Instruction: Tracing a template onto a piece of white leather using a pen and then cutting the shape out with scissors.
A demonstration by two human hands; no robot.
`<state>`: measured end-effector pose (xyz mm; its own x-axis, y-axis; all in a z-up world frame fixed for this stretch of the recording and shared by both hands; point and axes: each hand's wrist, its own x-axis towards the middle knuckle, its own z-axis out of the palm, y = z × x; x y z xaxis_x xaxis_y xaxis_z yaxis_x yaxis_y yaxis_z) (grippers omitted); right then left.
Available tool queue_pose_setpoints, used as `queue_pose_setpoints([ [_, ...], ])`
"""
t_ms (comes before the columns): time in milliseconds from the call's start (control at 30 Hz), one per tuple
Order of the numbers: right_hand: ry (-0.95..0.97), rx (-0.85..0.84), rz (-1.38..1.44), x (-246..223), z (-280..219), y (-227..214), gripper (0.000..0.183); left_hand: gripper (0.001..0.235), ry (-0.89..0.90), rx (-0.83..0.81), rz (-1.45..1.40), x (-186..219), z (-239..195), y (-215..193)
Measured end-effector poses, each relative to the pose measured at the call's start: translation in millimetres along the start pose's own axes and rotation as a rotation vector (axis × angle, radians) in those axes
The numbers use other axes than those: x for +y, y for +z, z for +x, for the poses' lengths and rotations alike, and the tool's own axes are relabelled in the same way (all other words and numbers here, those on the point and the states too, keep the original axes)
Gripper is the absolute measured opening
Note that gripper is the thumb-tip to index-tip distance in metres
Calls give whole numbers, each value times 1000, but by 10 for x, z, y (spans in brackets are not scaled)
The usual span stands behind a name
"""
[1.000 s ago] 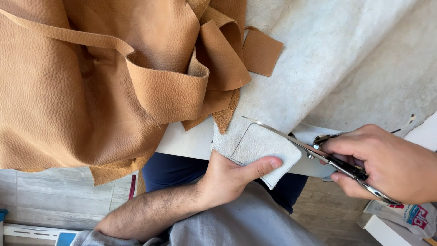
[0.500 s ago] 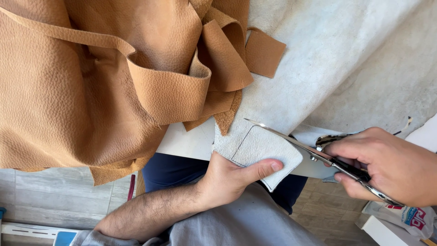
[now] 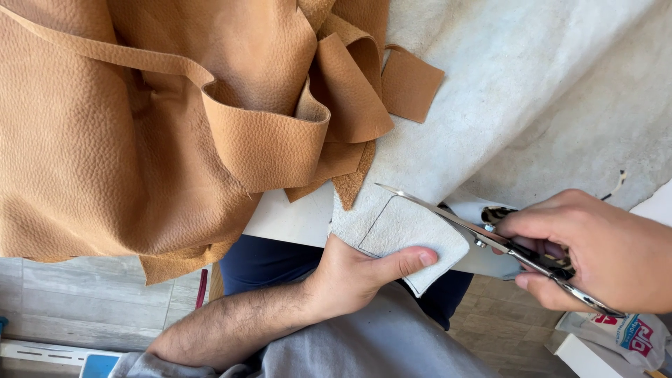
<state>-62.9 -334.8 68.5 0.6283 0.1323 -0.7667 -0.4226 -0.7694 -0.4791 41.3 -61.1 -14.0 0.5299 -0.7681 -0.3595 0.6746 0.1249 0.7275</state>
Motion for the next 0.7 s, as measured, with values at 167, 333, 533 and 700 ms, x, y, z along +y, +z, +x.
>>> queue_pose_setpoints([
  [167, 62, -59, -83, -115, 117, -117, 16, 43, 7, 1, 8, -11, 6, -12],
  [333, 28, -47, -113, -113, 144, -131, 17, 47, 16, 3, 11, 16, 20, -7],
  [533, -48, -28, -151, -56, 135, -106, 19, 46, 37, -23, -8, 31, 19, -9],
  [700, -38, -30, -157, -8, 119, -97, 14, 45, 28, -37, -17, 38, 21, -20],
])
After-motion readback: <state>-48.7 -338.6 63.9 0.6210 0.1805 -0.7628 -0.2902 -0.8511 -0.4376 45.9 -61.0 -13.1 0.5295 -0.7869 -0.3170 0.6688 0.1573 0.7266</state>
